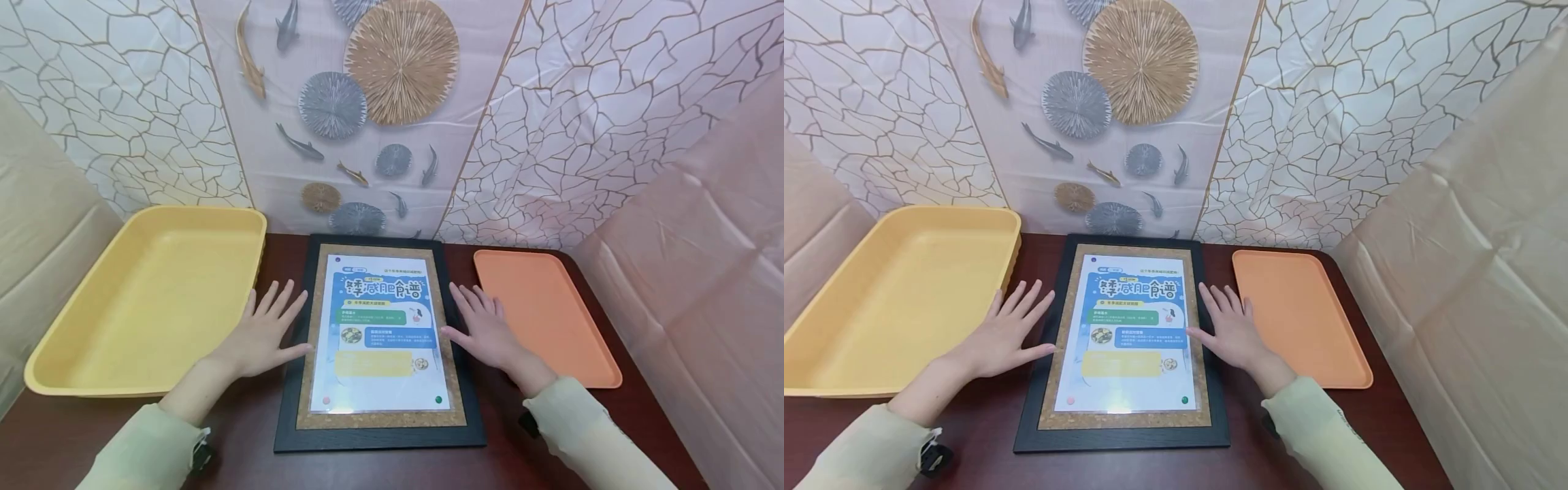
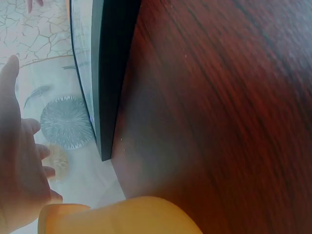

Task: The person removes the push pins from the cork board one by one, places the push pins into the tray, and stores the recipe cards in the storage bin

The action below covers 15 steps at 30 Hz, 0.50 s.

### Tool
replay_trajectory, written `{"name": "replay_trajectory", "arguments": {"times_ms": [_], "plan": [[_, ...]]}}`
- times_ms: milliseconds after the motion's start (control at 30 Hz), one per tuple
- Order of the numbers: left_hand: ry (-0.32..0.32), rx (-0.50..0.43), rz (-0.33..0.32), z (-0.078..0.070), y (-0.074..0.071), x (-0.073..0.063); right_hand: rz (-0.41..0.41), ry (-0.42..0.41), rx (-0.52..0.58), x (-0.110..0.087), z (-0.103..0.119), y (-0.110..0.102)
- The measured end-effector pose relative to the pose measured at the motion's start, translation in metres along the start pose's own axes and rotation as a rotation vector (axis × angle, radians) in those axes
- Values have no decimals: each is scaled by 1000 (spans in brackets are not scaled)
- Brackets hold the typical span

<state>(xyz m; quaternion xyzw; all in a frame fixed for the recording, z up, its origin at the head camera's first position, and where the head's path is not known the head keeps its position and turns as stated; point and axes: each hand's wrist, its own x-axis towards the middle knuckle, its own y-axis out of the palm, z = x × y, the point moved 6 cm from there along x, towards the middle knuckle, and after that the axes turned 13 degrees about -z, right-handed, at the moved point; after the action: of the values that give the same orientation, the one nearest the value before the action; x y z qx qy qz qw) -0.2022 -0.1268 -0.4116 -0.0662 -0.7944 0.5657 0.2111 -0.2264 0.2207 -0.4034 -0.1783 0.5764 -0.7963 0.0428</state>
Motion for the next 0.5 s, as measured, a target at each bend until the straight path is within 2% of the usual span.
{"name": "replay_trajectory", "arguments": {"times_ms": [167, 400, 500], "plan": [[-3, -9, 4, -1, 2, 0, 62, 74, 97, 4, 8, 14], [-5, -21, -2, -1, 4, -1, 95, 156, 129, 3, 16, 34], [-3, -30, -9, -1, 5, -2, 99, 262, 210, 5, 18, 40]]}}
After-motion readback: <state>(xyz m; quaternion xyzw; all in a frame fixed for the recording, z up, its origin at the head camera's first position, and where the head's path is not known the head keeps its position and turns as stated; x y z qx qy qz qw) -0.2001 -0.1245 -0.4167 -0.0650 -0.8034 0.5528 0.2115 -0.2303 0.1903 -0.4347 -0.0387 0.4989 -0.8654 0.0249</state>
